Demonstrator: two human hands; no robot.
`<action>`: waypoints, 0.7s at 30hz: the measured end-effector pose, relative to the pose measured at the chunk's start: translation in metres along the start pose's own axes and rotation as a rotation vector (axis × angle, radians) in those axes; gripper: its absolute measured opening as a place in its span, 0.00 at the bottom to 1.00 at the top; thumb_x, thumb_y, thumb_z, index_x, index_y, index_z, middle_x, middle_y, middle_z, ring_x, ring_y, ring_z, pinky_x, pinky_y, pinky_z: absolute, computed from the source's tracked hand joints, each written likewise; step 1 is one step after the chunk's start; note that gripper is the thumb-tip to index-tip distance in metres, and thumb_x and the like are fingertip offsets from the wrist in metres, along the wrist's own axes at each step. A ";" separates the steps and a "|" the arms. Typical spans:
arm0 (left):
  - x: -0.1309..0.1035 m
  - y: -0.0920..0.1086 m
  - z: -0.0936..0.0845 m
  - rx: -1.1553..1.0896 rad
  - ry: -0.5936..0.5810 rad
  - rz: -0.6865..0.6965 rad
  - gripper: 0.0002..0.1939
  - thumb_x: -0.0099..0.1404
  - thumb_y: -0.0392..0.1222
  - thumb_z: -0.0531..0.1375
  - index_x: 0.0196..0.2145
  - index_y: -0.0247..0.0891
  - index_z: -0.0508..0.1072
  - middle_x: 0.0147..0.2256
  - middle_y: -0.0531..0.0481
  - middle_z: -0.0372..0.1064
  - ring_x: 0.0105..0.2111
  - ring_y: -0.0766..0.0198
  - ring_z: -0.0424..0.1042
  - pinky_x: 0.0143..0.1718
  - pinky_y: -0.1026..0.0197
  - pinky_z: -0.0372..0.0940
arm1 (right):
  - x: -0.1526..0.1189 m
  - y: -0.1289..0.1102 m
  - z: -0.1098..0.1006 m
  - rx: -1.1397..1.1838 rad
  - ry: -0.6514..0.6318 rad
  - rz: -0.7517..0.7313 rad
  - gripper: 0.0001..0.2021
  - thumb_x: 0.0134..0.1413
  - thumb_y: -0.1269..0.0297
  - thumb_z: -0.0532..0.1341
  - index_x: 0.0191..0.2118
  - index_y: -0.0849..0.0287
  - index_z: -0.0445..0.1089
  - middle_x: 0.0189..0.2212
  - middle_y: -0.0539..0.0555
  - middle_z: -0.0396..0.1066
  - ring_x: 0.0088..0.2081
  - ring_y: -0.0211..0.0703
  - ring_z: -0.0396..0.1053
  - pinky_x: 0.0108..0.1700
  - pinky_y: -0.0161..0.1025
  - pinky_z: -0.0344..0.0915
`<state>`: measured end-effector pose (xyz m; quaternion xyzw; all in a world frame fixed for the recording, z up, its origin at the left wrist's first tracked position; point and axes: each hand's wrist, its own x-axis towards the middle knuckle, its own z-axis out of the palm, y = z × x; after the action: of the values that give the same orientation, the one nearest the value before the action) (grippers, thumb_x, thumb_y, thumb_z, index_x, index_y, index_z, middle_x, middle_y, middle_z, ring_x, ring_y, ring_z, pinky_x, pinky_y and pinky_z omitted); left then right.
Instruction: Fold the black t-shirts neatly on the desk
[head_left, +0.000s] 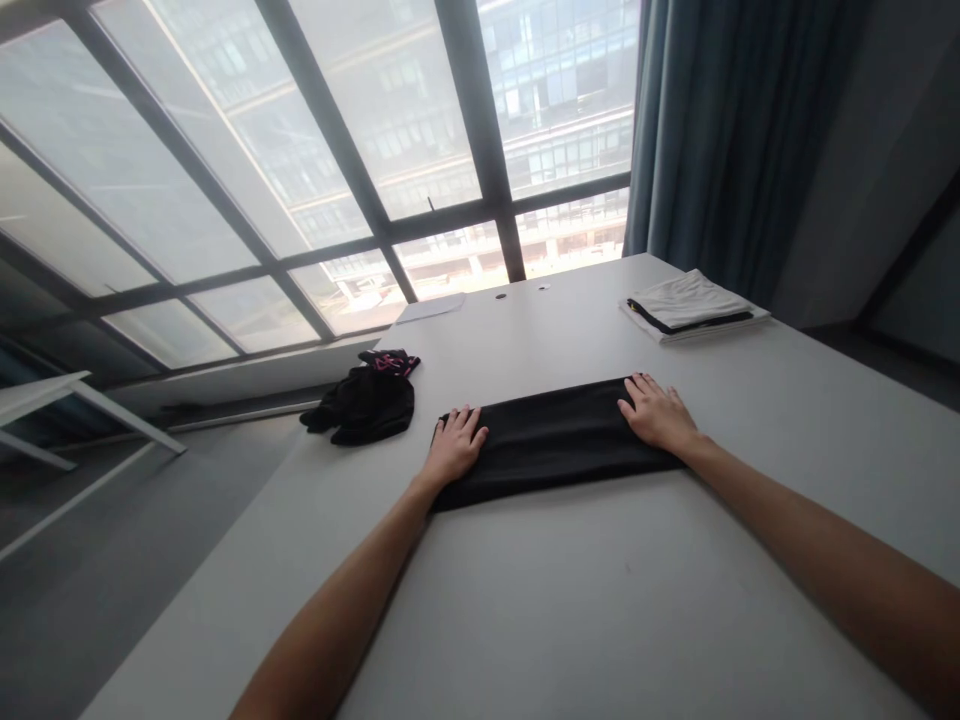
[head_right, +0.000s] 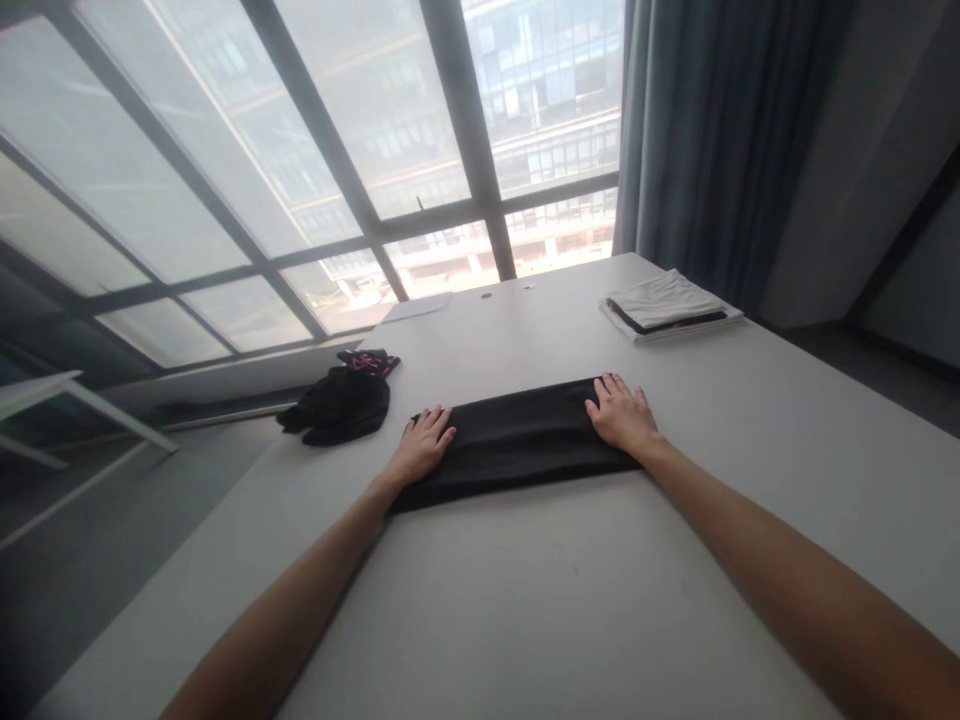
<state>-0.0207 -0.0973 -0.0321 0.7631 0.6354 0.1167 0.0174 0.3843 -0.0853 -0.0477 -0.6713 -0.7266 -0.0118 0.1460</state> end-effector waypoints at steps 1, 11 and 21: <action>0.002 -0.004 -0.002 -0.046 0.030 -0.024 0.28 0.75 0.52 0.48 0.67 0.38 0.62 0.69 0.39 0.53 0.69 0.44 0.49 0.67 0.40 0.45 | 0.000 0.001 0.001 -0.007 -0.003 -0.004 0.29 0.69 0.54 0.45 0.69 0.62 0.57 0.71 0.62 0.50 0.71 0.54 0.47 0.68 0.62 0.48; 0.018 -0.066 -0.021 -0.219 0.258 -0.354 0.14 0.69 0.46 0.55 0.38 0.37 0.78 0.38 0.42 0.78 0.39 0.55 0.76 0.41 0.61 0.64 | 0.002 0.004 0.003 -0.035 0.000 -0.023 0.30 0.69 0.54 0.44 0.68 0.65 0.59 0.70 0.64 0.52 0.70 0.56 0.49 0.67 0.61 0.50; 0.023 -0.061 -0.023 -0.403 0.195 -0.363 0.15 0.62 0.50 0.62 0.23 0.39 0.72 0.26 0.46 0.73 0.31 0.57 0.72 0.33 0.61 0.59 | 0.002 0.003 0.001 -0.023 -0.021 -0.009 0.29 0.69 0.53 0.45 0.68 0.64 0.59 0.70 0.64 0.51 0.71 0.55 0.48 0.67 0.60 0.50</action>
<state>-0.0803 -0.0660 -0.0169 0.6032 0.7241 0.3087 0.1281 0.3874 -0.0833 -0.0485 -0.6698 -0.7308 -0.0139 0.1305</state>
